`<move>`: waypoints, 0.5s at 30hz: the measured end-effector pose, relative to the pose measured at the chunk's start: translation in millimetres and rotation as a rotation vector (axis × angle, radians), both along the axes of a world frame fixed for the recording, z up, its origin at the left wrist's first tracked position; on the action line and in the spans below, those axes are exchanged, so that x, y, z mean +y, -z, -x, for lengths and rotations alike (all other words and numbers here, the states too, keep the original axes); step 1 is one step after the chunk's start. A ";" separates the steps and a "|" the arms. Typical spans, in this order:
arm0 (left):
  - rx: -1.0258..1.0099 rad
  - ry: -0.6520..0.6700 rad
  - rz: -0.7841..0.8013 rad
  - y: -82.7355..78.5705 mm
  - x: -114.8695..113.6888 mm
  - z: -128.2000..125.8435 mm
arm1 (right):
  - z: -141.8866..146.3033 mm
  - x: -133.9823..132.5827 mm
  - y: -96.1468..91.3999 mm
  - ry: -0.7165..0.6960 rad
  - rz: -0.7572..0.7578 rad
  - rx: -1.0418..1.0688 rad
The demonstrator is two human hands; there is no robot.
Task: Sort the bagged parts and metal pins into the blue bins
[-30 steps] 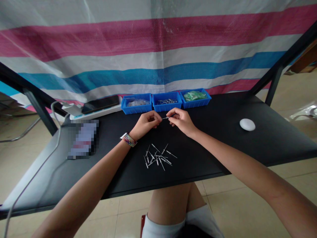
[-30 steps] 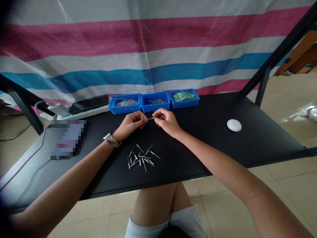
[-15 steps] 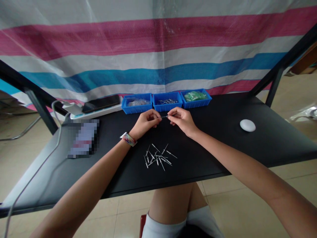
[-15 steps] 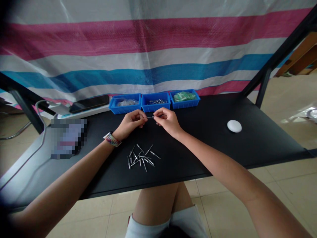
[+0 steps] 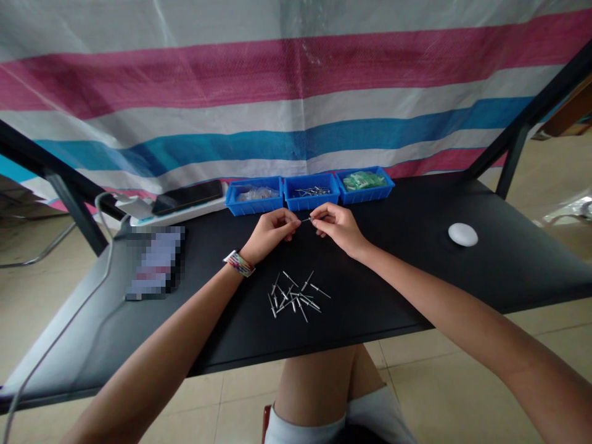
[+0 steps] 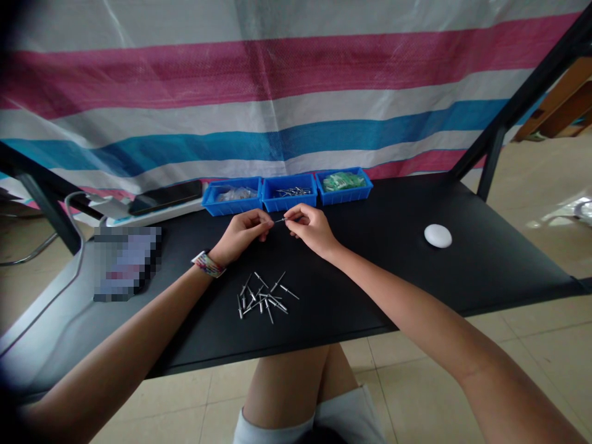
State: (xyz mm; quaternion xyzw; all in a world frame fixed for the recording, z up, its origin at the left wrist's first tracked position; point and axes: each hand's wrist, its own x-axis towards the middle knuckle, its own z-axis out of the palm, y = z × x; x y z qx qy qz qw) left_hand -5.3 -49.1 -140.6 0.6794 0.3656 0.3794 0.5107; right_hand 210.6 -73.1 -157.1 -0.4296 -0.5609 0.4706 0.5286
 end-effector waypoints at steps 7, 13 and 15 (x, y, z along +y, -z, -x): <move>-0.020 0.000 -0.009 0.5 0.0 -0.4 | 0.6 -0.7 0.4 0.013 -0.002 0.012; -0.080 0.000 0.045 2.0 1.0 -0.7 | -5.4 1.7 -4.9 0.172 -0.137 -0.016; -0.092 0.000 0.070 2.2 1.3 -0.5 | -11.5 9.8 -7.0 0.282 -0.217 -0.032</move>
